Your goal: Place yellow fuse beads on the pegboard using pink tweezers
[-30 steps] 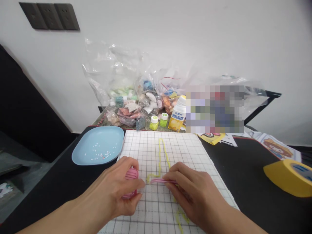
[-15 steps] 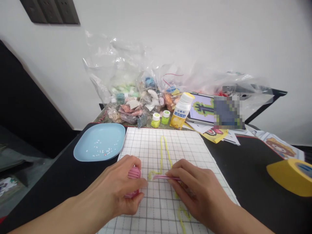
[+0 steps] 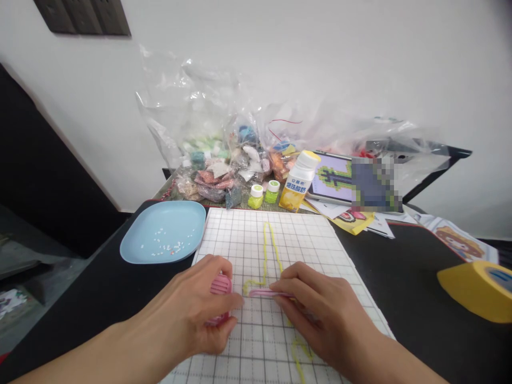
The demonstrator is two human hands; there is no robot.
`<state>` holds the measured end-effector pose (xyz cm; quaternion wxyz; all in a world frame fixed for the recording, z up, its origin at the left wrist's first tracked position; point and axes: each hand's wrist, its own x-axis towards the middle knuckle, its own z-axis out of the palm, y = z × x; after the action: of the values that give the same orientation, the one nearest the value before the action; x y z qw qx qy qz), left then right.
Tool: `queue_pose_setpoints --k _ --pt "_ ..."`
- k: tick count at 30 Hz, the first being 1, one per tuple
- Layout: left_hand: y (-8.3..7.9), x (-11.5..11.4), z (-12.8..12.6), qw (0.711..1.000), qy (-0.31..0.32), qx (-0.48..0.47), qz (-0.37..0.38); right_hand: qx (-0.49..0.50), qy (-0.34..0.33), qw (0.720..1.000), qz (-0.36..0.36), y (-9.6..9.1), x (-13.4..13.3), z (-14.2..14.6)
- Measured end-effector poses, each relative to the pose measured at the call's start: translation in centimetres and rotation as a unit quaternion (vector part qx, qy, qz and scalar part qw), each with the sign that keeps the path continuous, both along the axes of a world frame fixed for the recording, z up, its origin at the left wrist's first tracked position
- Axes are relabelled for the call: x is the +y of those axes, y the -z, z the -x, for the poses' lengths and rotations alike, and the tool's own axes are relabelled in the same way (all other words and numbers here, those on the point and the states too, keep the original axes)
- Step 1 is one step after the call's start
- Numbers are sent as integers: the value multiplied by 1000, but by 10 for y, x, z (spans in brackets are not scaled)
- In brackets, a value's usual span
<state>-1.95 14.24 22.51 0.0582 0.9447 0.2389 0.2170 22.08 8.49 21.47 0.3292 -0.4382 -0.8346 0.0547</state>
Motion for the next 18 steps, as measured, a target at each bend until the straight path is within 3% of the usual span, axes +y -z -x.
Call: queue_pose_setpoints --k 8,18 --pt "-9 0 -2 1000 6 25 -1 3 -6 1000 10 2 0 0" --pt "-2 0 -1 999 10 32 -1 -2 2 1000 1 1 1 1"
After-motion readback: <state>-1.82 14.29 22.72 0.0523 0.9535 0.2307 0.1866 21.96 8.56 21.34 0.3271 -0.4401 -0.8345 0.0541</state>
